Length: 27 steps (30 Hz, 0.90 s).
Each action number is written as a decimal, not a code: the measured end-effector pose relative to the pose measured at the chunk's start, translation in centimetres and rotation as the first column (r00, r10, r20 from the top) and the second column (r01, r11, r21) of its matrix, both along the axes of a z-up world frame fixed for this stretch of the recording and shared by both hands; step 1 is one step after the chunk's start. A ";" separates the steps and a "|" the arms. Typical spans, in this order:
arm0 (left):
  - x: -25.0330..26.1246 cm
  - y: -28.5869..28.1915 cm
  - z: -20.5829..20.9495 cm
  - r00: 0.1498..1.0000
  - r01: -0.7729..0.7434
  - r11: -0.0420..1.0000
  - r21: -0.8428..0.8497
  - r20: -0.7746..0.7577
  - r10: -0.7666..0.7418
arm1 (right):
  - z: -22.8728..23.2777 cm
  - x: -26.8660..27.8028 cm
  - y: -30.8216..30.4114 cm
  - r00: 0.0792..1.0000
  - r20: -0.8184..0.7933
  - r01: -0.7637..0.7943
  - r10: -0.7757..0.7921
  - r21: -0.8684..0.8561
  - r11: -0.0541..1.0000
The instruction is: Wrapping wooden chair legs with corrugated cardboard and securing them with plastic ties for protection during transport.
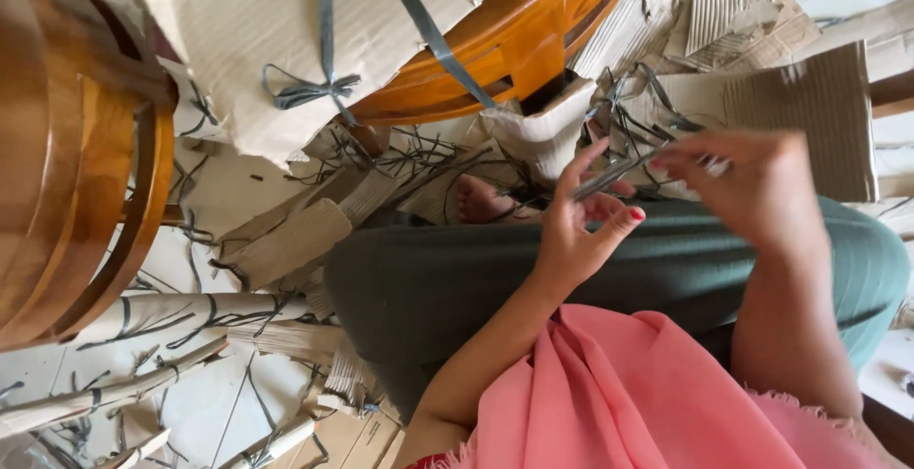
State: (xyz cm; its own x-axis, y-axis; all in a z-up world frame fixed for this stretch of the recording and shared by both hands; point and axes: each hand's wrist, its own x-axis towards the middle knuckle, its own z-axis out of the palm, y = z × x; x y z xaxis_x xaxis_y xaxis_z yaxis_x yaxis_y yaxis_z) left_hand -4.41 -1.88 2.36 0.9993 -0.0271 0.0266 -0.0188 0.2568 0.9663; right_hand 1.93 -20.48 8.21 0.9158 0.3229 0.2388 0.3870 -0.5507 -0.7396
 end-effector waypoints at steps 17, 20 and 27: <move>1.1 5.4 -2.3 0.866 -0.450 0.891 0.060 0.274 0.419 | 1.2 -0.6 -2.4 0.994 -0.111 0.025 -0.009 0.144 0.989; 1.4 6.0 -3.0 0.860 -0.458 0.886 0.065 0.283 0.424 | 2.0 -1.4 -3.5 0.968 -0.181 0.197 -0.171 0.132 0.972; 2.1 7.9 -4.1 0.835 -0.527 0.850 -0.019 0.173 0.522 | -1.9 -0.3 -6.2 0.883 -0.179 0.455 -0.433 0.112 0.883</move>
